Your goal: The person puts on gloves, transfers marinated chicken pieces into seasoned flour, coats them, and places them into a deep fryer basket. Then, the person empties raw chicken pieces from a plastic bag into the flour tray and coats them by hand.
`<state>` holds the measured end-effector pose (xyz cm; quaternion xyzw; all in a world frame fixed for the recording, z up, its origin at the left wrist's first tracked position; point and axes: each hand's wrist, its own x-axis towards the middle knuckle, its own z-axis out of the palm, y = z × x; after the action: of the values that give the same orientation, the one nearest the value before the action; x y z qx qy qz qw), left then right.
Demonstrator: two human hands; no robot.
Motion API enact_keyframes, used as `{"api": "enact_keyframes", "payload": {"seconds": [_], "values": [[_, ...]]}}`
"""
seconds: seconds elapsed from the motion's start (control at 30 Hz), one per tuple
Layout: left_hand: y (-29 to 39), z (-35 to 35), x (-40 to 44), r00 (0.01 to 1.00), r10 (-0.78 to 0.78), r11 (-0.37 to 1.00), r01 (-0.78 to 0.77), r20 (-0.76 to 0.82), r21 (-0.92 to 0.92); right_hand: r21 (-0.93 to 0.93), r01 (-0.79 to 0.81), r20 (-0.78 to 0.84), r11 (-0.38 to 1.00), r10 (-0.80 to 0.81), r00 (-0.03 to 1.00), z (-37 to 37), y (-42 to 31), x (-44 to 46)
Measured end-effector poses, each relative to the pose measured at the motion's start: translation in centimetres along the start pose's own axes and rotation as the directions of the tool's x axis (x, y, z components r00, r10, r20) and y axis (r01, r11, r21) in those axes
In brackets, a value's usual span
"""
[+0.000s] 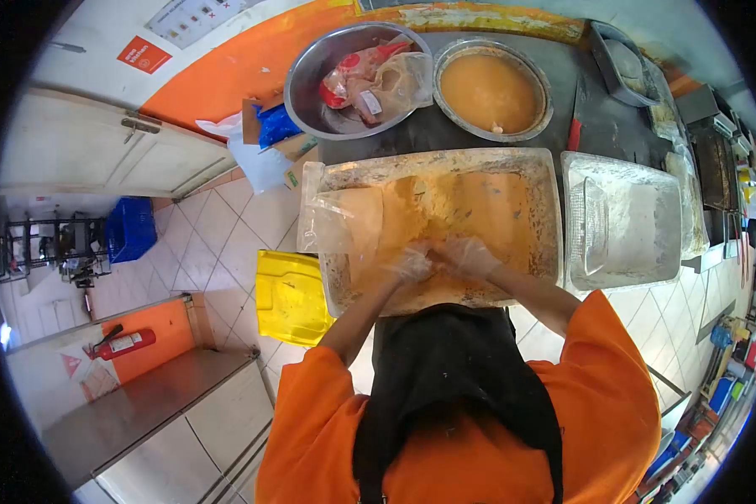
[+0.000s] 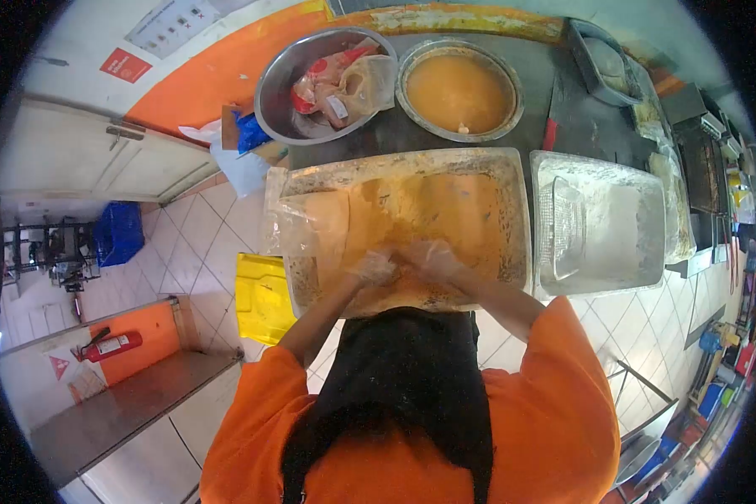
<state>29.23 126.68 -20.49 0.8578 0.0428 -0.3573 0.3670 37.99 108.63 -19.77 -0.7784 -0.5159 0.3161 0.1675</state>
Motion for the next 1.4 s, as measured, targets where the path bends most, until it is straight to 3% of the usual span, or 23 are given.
{"api": "enact_keyframes", "payload": {"seconds": [0.07,0.1,0.17,0.2,0.27,0.33,0.4,0.43,0.5,0.57,0.6,0.63,0.7,0.8,0.9,1.07,1.17,1.23,1.27,1.33,1.37,1.4], "values": [[-2.6,1.8,1.6,0.991,0.132,0.990,-0.132,-0.013,0.048,-0.267,0.079,-0.089,0.960,-0.106,0.990,5.0,1.5,-0.9],[-3.6,2.5,2.1,0.980,0.200,0.978,-0.198,-0.017,0.072,-0.185,0.069,-0.018,0.980,-0.074,0.997,4.9,2.0,-1.4],[-0.8,-0.4,-1.8,0.985,0.157,0.983,-0.149,-0.071,0.107,-0.023,0.032,0.124,0.999,-0.029,0.992,4.7,3.4,-1.9],[0.4,-1.5,-3.5,0.987,0.131,0.985,-0.120,-0.095,0.121,-0.028,-0.026,0.092,0.999,0.028,0.995,3.7,3.5,-2.7],[0.9,-1.8,-4.1,0.999,0.016,0.990,-0.022,0.049,0.139,-0.026,-0.135,0.030,0.991,0.136,0.990,1.4,2.4,-4.2],[0.3,-1.2,-3.6,0.993,-0.032,0.981,0.010,0.112,0.192,-0.027,-0.323,0.155,0.946,0.323,0.934,4.8,2.3,-3.1],[-2.3,1.6,-0.9,0.995,-0.001,0.967,-0.024,0.096,0.253,-0.090,-0.326,0.215,0.941,0.338,0.916,6.2,2.8,-3.0],[-4.1,3.1,0.7,0.987,0.086,0.977,-0.110,0.137,0.181,-0.135,-0.228,0.225,0.964,0.254,0.941,5.4,1.8,-3.0],[-7.3,4.1,3.5,0.949,0.253,0.964,-0.265,0.188,0.038,-0.052,-0.220,0.291,0.974,0.225,0.930,3.9,1.3,-2.1],[-3.5,0.6,1.1,0.956,0.191,0.981,-0.181,0.221,-0.063,0.185,-0.423,0.425,0.887,0.316,0.848,2.4,2.2,-1.0],[-1.8,-0.8,-0.1,0.956,0.160,0.984,-0.134,0.246,-0.117,0.311,-0.473,0.373,0.824,0.353,0.858,2.0,3.0,-1.6],[-1.5,-1.5,-0.7,0.978,0.141,0.988,-0.129,0.152,-0.088,0.432,-0.506,0.326,0.747,0.393,0.860,1.3,4.2,-2.9],[-2.0,-2.6,-1.6,0.994,0.103,0.994,-0.105,-0.045,-0.035,0.436,-0.569,0.221,0.697,0.530,0.819,-0.6,5.9,-4.5],[-4.2,-2.5,0.4,0.992,-0.010,0.981,0.033,-0.122,0.190,0.111,-0.763,0.268,0.637,0.720,0.640,-0.1,10.0,-5.1],[-7.9,1.2,2.8,0.998,0.039,0.874,-0.015,-0.040,0.486,-0.030,-0.730,0.293,0.682,0.705,0.646,6.5,15.0,-6.2],[-12.2,9.3,7.9,0.974,-0.029,0.885,-0.078,0.223,0.459,-0.013,-0.611,0.504,0.792,0.533,0.680,0.3,2.9,-4.4],[-6.2,5.7,5.8,0.901,-0.006,0.926,-0.158,0.434,0.342,0.055,-0.478,0.517,0.877,0.385,0.765,-1.4,0.4,-2.0],[-4.3,4.3,4.8,0.929,-0.041,0.943,-0.086,0.367,0.321,0.073,-0.298,0.468,0.952,0.231,0.853,-0.7,0.8,-0.7],[-3.7,3.8,3.6,0.956,-0.124,0.940,0.028,0.266,0.340,0.080,-0.358,0.356,0.930,0.309,0.882,-0.6,1.1,-0.9],[-1.3,2.2,-0.1,0.989,-0.146,0.953,0.136,0.017,0.272,0.124,-0.470,0.122,0.874,0.456,0.881,-0.4,1.6,-1.8],[0.5,1.0,-2.6,0.987,-0.088,0.973,0.114,-0.132,0.200,0.076,-0.441,0.164,0.894,0.425,0.890,0.6,2.1,-1.9],[0.9,0.9,-2.9,0.985,-0.053,0.977,0.086,-0.167,0.197,0.026,-0.412,0.200,0.911,0.399,0.895,1.2,2.3,-1.8]]}}
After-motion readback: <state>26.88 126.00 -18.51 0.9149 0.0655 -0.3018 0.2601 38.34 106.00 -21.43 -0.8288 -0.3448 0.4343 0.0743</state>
